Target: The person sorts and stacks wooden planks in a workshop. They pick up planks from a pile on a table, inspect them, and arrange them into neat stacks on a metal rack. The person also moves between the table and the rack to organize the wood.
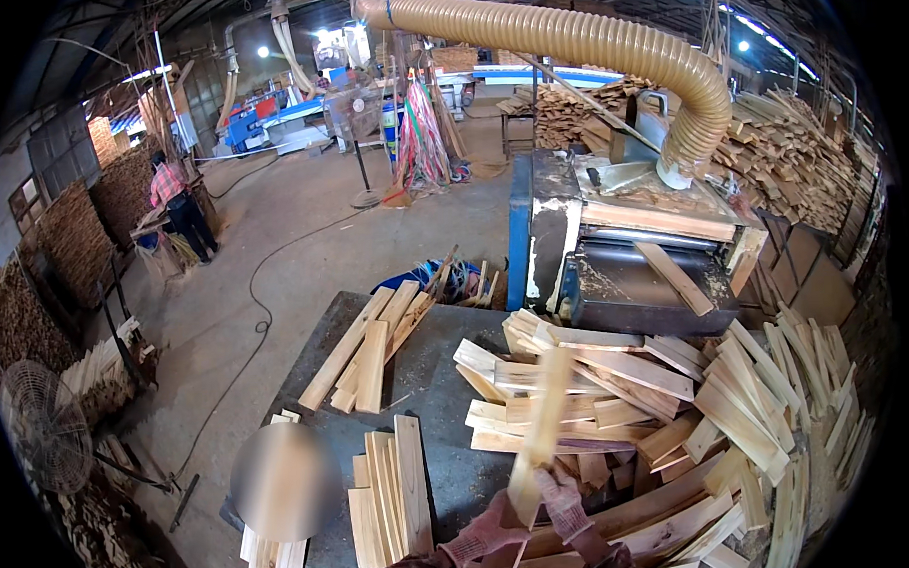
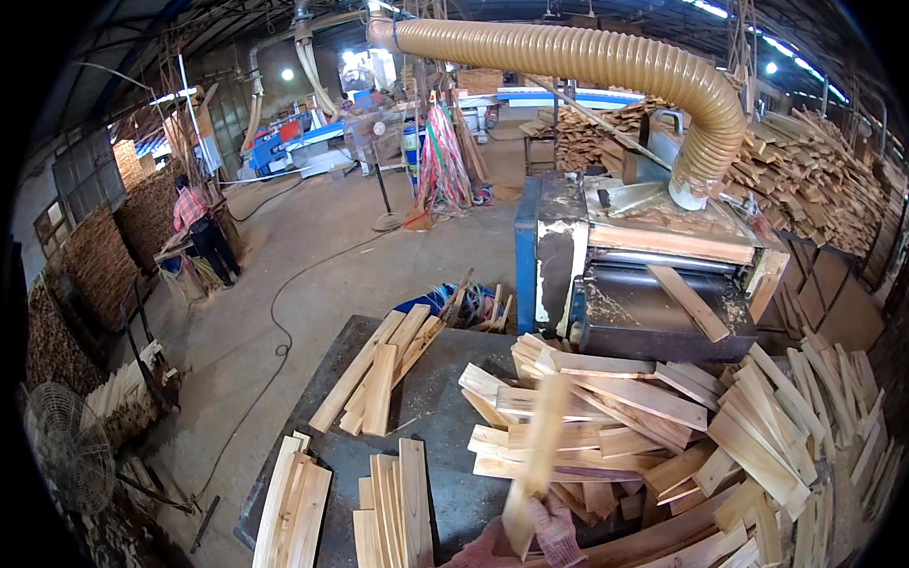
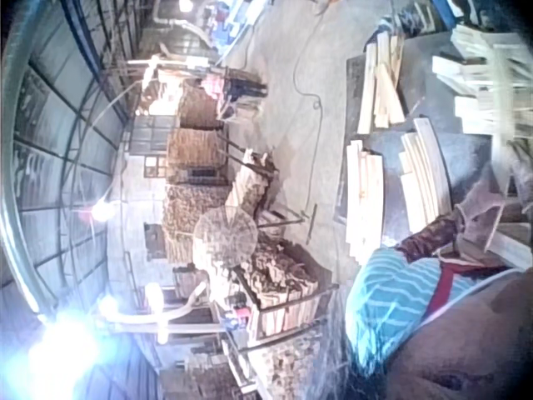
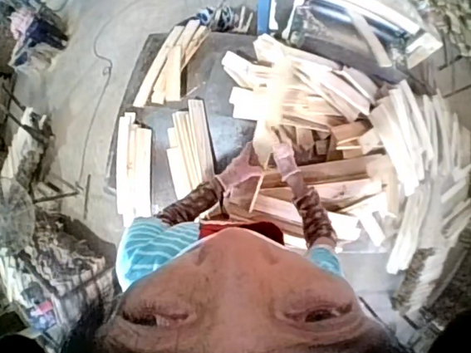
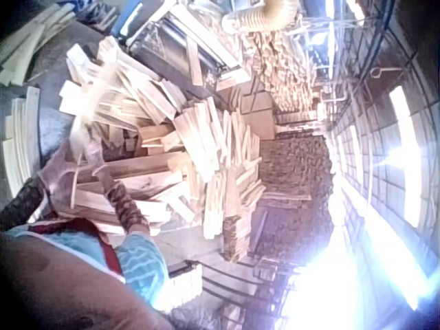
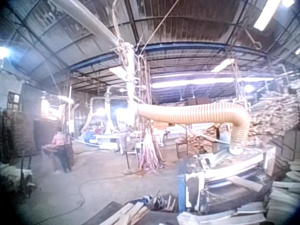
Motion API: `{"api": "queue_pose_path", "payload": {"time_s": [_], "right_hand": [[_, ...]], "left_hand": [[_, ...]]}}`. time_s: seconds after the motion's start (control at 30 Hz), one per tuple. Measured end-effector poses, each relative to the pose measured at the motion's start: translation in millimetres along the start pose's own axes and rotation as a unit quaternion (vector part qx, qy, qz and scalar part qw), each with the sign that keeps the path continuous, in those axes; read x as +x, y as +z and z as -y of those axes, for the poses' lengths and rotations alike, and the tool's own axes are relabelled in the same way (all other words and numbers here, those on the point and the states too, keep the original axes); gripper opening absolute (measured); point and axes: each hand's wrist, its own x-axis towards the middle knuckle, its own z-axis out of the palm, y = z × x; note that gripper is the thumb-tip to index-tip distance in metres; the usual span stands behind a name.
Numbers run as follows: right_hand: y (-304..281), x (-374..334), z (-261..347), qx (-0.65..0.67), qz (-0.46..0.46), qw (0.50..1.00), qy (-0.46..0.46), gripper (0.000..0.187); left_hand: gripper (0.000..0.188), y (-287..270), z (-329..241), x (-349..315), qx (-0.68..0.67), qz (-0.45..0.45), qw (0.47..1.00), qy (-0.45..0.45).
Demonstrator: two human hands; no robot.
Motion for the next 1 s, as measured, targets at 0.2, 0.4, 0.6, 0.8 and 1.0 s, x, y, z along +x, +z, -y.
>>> {"api": "queue_pose_path", "payload": {"time_s": [0.2,0.4,0.6,0.8,1.0], "right_hand": [[-34,62,69,-0.496,-0.017,0.862,-0.099,0.052],[-181,154,53,-0.720,-0.216,0.657,-0.060,0.054],[-203,168,58,-0.750,-0.151,0.639,-0.080,0.055],[-206,160,64,-0.804,-0.121,0.573,-0.105,0.066],[-216,196,77,-0.846,-0.059,0.525,-0.069,0.063]], "left_hand": [[0.036,-11,102,23,-0.462,-0.111,0.878,-0.052],[0.041,-95,125,31,-0.491,-0.197,0.845,-0.074],[0.046,-187,143,45,-0.538,-0.197,0.817,-0.054],[0.041,-183,90,29,-0.536,-0.215,0.810,-0.104],[0.041,-149,99,14,-0.575,-0.147,0.799,-0.093]]}}
